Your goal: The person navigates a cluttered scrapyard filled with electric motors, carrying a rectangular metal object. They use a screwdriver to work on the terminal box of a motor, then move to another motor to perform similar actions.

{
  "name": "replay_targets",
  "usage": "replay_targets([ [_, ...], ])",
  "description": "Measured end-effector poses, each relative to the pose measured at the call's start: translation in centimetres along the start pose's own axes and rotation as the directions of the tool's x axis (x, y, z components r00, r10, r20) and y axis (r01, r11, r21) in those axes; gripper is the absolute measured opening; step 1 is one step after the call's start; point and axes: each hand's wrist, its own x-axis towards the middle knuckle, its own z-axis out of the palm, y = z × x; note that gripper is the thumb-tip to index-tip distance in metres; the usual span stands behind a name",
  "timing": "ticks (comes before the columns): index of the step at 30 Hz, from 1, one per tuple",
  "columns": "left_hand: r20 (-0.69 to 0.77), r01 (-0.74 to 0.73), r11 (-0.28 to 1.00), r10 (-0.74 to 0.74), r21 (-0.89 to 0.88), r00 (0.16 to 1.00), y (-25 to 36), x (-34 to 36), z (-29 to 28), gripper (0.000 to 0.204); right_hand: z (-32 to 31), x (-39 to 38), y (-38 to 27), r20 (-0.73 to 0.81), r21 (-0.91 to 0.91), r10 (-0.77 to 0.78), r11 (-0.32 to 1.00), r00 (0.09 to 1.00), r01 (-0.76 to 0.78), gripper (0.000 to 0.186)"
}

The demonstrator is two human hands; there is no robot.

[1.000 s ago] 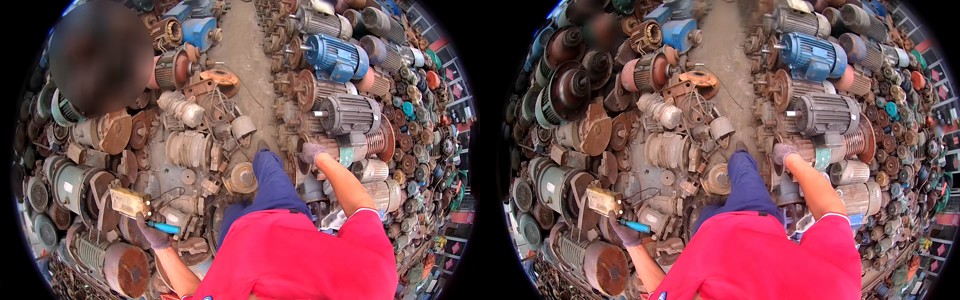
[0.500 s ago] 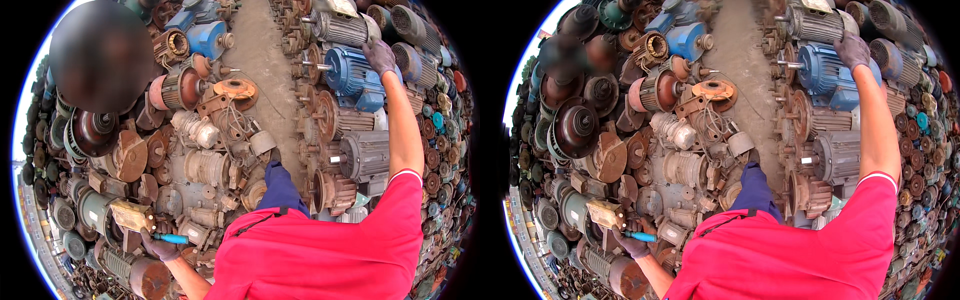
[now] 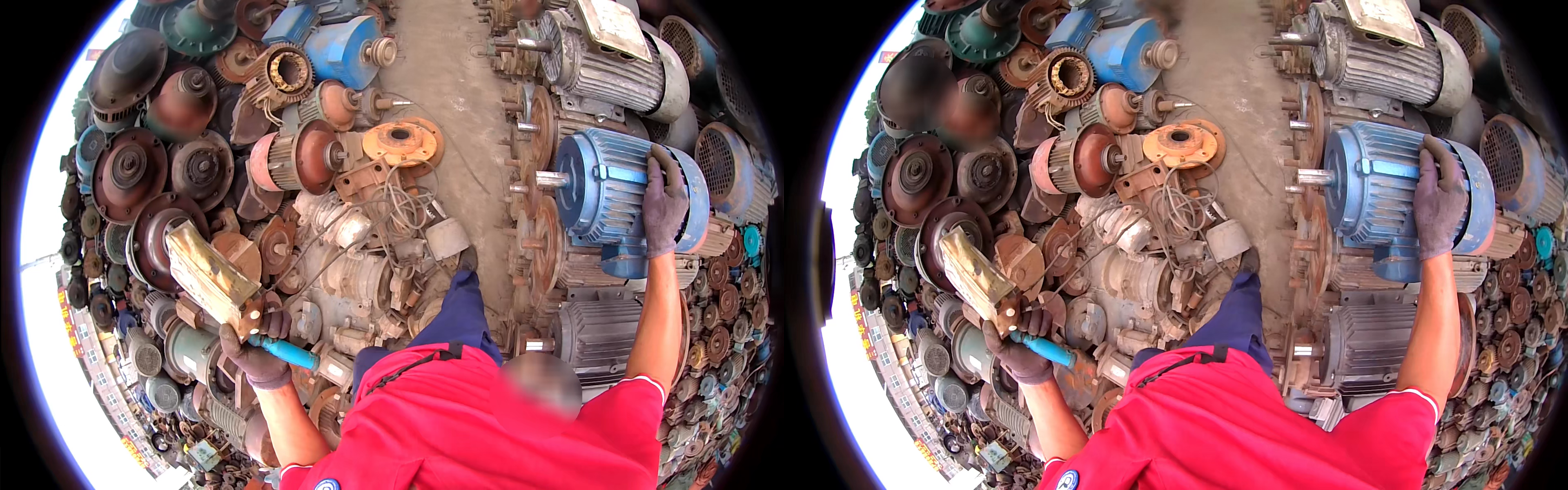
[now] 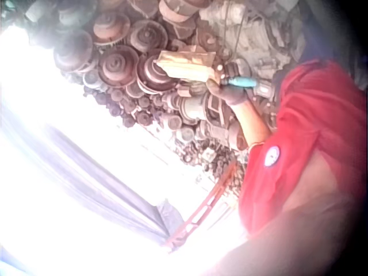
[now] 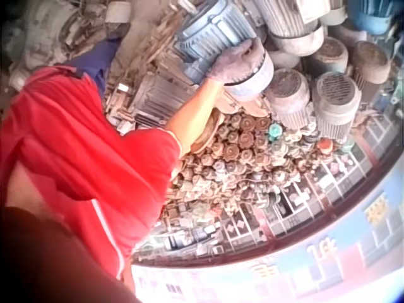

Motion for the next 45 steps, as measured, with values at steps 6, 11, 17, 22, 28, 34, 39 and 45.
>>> replay_targets([
  [6, 0.099, -0.061, 0.998, 0.06, 0.004, 0.993, 2.1, 0.9, 2.4, 0.059, 0.0, 0.2, 0.1, -0.018, -0.007, -0.026, 1.0, 1.0, 0.026, 0.024],
  [11, 0.156, -0.097, 0.988, 0.116, -0.123, 0.981, 3.6, 2.3, 2.9, 0.052, 0.2, 0.1, 0.2, -0.017, -0.047, -0.012, 0.999, 1.0, 0.012, 0.024],
  [17, 0.222, -0.082, 0.987, 0.113, -0.142, 0.968, 4.8, 7.3, 4.1, 0.049, -0.2, 0.4, -0.5, -0.026, -0.054, 0.005, 0.999, 1.0, -0.006, 0.024],
  [22, 0.24, -0.098, 0.986, 0.128, -0.132, 0.962, 3.8, 13.3, 7.2, 0.049, -0.2, 0.6, -1.1, -0.038, -0.057, -0.004, 0.998, 0.999, 0.002, 0.022],
  [28, 0.445, 0.066, 0.965, 0.056, -0.255, 0.894, 0.9, 25.3, 12.8, 0.044, 0.3, 0.7, -2.4, -0.091, -0.227, -0.06, 0.973, 0.994, 0.038, 0.024],
  [34, 0.443, 0.117, 0.967, -0.006, -0.225, 0.897, -2.7, 41.2, 20.2, 0.046, 1.2, 1.3, -3.6, -0.075, -0.323, 0.058, 0.943, 0.996, -0.079, 0.025],
  [39, 0.502, 0.251, 0.946, -0.119, -0.203, 0.857, -6.1, 55.7, 25.9, 0.049, 2.5, 1.4, -4.6, -0.269, -0.012, 0.528, 0.835, 0.806, -0.551, 0.02],
  [45, 0.469, 0.293, 0.938, -0.177, -0.187, 0.865, -7.6, 66.1, 28.8, 0.057, 3.7, 4.1, -6.7, -0.424, 0.147, 0.773, 0.573, 0.471, -0.806, 0.032],
])
